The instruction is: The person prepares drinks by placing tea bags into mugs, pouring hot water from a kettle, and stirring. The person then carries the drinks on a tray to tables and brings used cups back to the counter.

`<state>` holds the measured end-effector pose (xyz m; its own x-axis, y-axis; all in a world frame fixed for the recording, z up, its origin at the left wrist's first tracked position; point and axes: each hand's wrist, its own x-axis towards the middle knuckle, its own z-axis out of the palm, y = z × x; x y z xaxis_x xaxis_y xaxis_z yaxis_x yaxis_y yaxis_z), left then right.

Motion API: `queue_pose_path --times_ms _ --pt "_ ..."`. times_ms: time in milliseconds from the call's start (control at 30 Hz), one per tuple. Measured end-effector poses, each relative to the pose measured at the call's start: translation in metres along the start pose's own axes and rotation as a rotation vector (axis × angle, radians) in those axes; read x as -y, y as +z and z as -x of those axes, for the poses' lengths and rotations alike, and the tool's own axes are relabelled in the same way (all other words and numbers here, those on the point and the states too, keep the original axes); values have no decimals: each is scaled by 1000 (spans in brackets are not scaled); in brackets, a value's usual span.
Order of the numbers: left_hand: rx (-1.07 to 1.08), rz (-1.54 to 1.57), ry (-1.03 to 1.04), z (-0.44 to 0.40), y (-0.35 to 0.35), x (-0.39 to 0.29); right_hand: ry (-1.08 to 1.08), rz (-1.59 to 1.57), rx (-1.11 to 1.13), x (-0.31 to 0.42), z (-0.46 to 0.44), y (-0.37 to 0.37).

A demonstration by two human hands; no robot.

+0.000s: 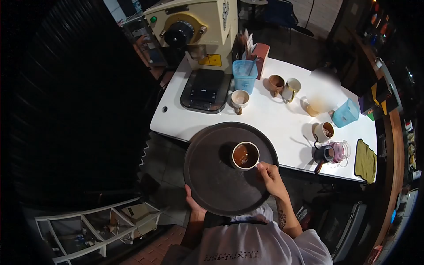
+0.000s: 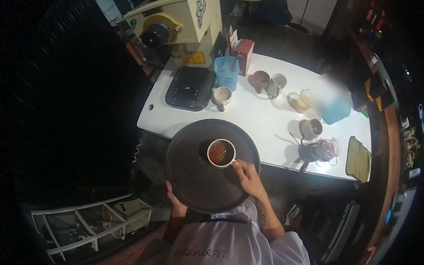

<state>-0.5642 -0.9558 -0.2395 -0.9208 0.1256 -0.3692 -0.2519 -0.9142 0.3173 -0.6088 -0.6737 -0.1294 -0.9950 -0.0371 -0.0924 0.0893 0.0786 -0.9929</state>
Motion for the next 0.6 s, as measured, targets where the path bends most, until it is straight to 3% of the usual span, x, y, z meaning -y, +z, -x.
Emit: queue_pose_path --times_ms 367,567,600 --pt "-129 -62 44 13 18 -2 -27 20 64 5 -2 14" --pt "-86 -8 14 11 13 3 -15 27 67 6 -1 4" --pt "5 60 -13 10 10 4 -21 27 73 8 -1 5"
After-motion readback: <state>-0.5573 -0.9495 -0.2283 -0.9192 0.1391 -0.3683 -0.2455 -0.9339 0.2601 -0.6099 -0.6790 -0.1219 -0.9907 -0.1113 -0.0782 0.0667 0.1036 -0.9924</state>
